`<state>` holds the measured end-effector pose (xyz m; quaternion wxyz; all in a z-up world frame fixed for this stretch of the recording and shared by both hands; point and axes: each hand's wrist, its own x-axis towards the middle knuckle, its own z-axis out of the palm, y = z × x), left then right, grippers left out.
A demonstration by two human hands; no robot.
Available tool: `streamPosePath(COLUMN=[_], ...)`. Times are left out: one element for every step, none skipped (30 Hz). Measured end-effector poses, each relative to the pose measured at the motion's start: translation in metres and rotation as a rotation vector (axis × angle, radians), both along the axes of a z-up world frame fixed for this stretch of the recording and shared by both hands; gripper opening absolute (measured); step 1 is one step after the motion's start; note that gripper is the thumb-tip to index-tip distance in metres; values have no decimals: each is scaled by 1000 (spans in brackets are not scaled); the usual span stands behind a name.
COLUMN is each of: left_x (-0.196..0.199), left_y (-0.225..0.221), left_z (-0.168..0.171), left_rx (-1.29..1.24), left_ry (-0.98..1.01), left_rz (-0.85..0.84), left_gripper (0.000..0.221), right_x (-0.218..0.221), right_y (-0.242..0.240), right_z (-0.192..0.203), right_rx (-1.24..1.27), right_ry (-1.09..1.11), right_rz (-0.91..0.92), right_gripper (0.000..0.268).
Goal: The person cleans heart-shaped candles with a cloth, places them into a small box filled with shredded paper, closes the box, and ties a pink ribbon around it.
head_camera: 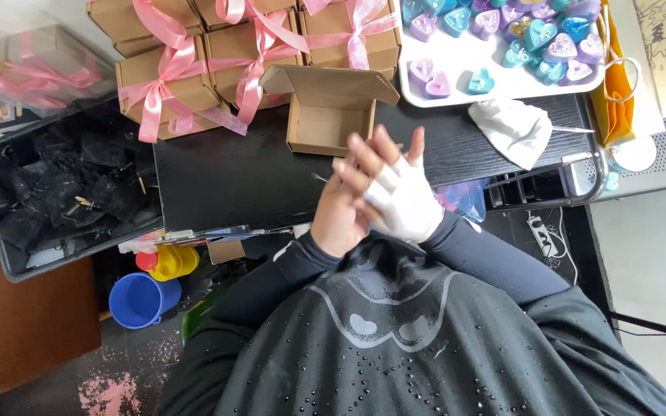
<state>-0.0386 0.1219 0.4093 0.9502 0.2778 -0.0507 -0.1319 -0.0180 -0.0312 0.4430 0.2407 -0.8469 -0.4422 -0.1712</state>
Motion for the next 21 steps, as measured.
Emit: streamPosePath(left_x=[-3,-6,-7,-7,-8,-8,-7,-6,-3,0,4,8,12,17,18,18,20,17,14,11,9], left_y=[-2,-4,-4,-3,-2,-2,0,1,4,7,9,10,10,10,7,3,0,-2,-3,-5,-2], left_z=[-2,-4,1,6,11,16,21,27,30,33,36,33,30,28,15,2,-11,-11,-11,-10,-10], left_rx=[-86,-173,-173,-298,-422,-422,-445,-468,-467,-405,-344,-344,-319,-294,-293,-336,-379,-379,-439,-499,-498], left_ry=[70,140,139,133,129,132,87,41,42,8,-27,-27,10,48,47,70,94,93,78,63,62], left_rz=[-44,-89,-86,-115,-143,-140,-134,-128,-123,-95,-70,-68,-105,-141,-142,-230,-320,-321,-362,-403,-403], left_gripper=[47,49,49,57,64,64,69,74,74,73,72,72,72,72,72,71,70,70,68,67,67], right_x=[1,1,2,3,2,1,1,1,-2,-5,-8,-11,-14,-18,-18,-18,-17,-19,-20,-20,-15], right_y=[3,7,7,7,7,4,1,-1,-1,0,0,2,2,3,6,9,11,17,23,29,25], right_z=[13,26,28,30,32,25,19,13,9,4,0,-8,-15,-23,-19,-15,-11,-6,-1,3,17], right_rx=[13,27,27,21,16,15,45,74,75,144,213,213,184,154,155,73,-9,-9,-79,-146,-146], right_ry=[48,95,95,46,-1,2,40,78,80,105,127,127,40,-47,-48,-72,-96,-98,-123,-147,-148], right_rz=[-98,-195,-192,-285,-378,-376,-348,-321,-316,-173,-32,-30,116,263,262,293,322,321,75,-171,-171], right_gripper=[57,55,55,53,52,52,55,57,57,59,61,61,61,62,62,61,59,59,57,57,57])
